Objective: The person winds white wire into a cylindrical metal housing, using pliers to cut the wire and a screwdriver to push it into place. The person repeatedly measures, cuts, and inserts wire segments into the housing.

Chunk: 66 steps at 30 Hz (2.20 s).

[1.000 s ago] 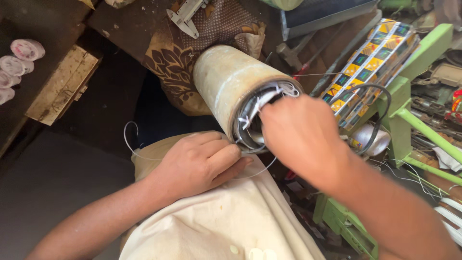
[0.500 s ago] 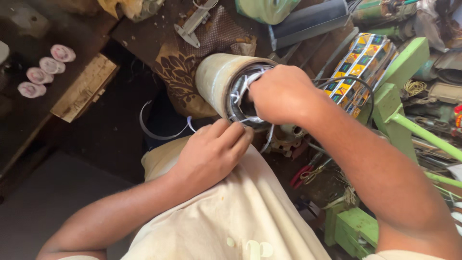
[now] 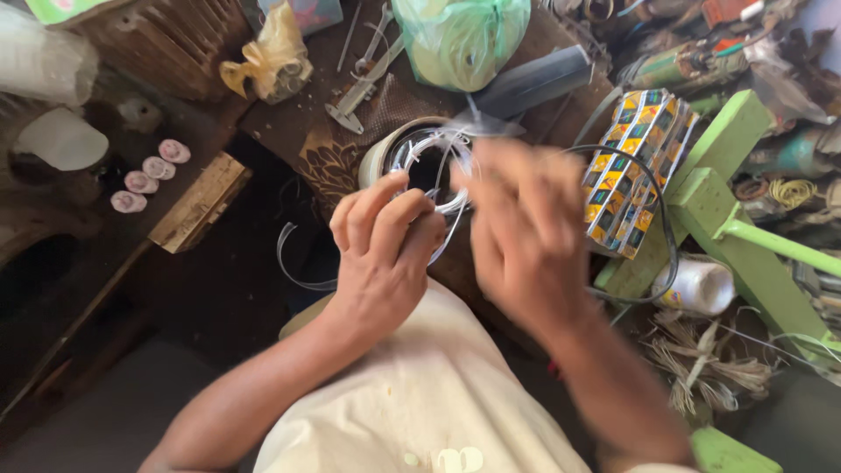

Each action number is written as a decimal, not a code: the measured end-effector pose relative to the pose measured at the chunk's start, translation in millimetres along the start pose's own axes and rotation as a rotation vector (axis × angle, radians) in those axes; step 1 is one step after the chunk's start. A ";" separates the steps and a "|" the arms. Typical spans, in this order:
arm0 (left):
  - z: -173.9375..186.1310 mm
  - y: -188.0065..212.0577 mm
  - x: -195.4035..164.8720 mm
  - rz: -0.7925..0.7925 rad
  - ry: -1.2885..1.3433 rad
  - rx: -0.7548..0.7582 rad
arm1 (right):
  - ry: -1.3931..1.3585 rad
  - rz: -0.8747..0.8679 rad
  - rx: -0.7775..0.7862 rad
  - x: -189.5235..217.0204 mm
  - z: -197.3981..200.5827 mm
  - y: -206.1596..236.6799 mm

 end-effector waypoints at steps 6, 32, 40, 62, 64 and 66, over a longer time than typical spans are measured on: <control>43.2 0.2 -53.1 -0.047 0.212 -0.035 | -0.642 -0.172 -0.070 29.4 -20.7 77.1; 15.7 -18.9 -28.1 0.240 0.358 0.495 | -1.663 -0.772 0.046 39.2 -102.0 139.2; 5.2 -19.0 -15.5 0.220 0.333 0.470 | -1.849 -1.008 -0.168 56.3 -116.9 120.7; -42.4 -46.4 -50.3 0.147 -0.139 0.323 | -2.272 -0.535 -0.587 -102.5 20.3 132.2; -50.1 -52.0 -44.3 0.295 -0.219 0.332 | -2.275 -0.368 -0.426 -93.1 25.8 133.1; -49.4 -65.1 -49.1 0.010 -0.230 0.132 | -2.205 -0.350 -0.350 -84.3 27.2 140.7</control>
Point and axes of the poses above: each hand's wrist, its own y-axis away from the middle knuckle, its own z-axis out of the back of the hand, x = y × z, the point moved 4 cm from there along -y, towards the middle knuckle, and after that the axes turned 7 degrees about y, right-handed, at the moved point
